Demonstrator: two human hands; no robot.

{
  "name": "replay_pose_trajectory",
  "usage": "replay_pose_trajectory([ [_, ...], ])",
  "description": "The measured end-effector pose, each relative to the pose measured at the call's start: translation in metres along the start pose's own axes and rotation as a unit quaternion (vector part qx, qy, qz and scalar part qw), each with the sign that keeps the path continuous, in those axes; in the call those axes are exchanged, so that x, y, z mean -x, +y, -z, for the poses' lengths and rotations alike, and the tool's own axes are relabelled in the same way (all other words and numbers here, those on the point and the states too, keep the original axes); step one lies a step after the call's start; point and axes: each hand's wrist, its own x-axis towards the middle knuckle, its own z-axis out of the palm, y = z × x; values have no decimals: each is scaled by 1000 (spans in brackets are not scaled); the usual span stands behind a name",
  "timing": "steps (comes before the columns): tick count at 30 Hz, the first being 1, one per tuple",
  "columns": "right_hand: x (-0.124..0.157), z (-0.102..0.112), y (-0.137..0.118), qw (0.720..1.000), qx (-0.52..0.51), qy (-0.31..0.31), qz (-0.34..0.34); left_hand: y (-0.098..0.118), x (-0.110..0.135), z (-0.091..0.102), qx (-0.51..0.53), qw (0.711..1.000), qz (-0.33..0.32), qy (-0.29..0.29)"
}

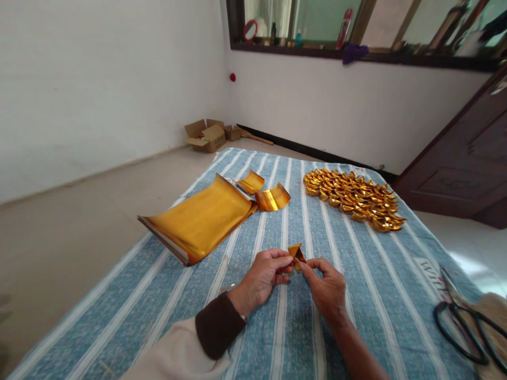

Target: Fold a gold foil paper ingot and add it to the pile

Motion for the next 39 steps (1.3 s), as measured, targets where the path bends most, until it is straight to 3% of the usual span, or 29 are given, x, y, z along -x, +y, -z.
replay_pose_trajectory([
  [13,-1,1,6,1000,-18,-8,-16,-2,-2,1,-17,1000,3,-13],
  [19,0,1,6,1000,-5,-1,13,-2,-3,0,-26,999,1,-19],
  [26,0,-1,16,980,20,32,194,2,-3,2,-31,999,2,-19],
  [34,-5,6,13,909,113,1,402,8,-4,5,-29,999,21,-10],
  [39,-6,6,13,882,131,38,450,9,-5,7,-35,999,30,-11],
])
